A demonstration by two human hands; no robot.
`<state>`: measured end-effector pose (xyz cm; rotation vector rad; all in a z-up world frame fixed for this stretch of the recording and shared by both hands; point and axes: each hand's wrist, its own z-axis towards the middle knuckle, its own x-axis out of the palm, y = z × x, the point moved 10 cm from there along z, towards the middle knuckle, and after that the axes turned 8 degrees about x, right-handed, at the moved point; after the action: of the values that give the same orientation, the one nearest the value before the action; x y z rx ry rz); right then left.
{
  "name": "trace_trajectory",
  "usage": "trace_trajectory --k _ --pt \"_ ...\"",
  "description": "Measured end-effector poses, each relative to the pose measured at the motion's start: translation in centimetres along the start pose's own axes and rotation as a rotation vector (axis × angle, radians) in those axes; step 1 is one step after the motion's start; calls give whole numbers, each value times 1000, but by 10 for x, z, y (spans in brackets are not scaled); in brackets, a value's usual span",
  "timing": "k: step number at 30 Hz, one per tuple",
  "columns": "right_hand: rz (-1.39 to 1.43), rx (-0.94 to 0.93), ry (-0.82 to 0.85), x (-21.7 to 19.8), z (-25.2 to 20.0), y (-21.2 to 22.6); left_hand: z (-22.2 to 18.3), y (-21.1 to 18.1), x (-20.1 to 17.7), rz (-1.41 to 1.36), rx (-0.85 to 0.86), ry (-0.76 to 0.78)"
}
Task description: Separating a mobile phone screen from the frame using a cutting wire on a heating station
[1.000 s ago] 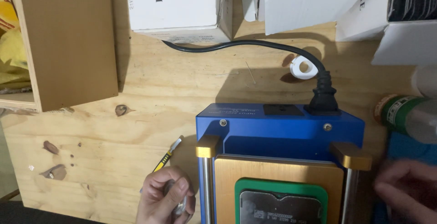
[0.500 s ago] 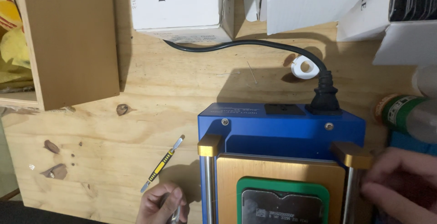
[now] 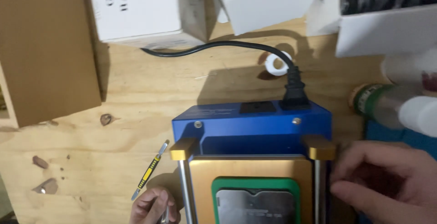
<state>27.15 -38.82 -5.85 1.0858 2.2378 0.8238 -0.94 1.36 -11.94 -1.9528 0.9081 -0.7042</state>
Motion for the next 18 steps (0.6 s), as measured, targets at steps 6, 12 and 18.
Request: trace_trajectory --k 6,12,18 --pt "-45 113 124 -5 4 -24 10 -15 27 97 4 52" --pt "168 397 193 -4 -3 -77 12 -26 59 -7 -63 10" --pt "247 423 178 -7 -10 -110 15 -32 80 -161 -81 42"
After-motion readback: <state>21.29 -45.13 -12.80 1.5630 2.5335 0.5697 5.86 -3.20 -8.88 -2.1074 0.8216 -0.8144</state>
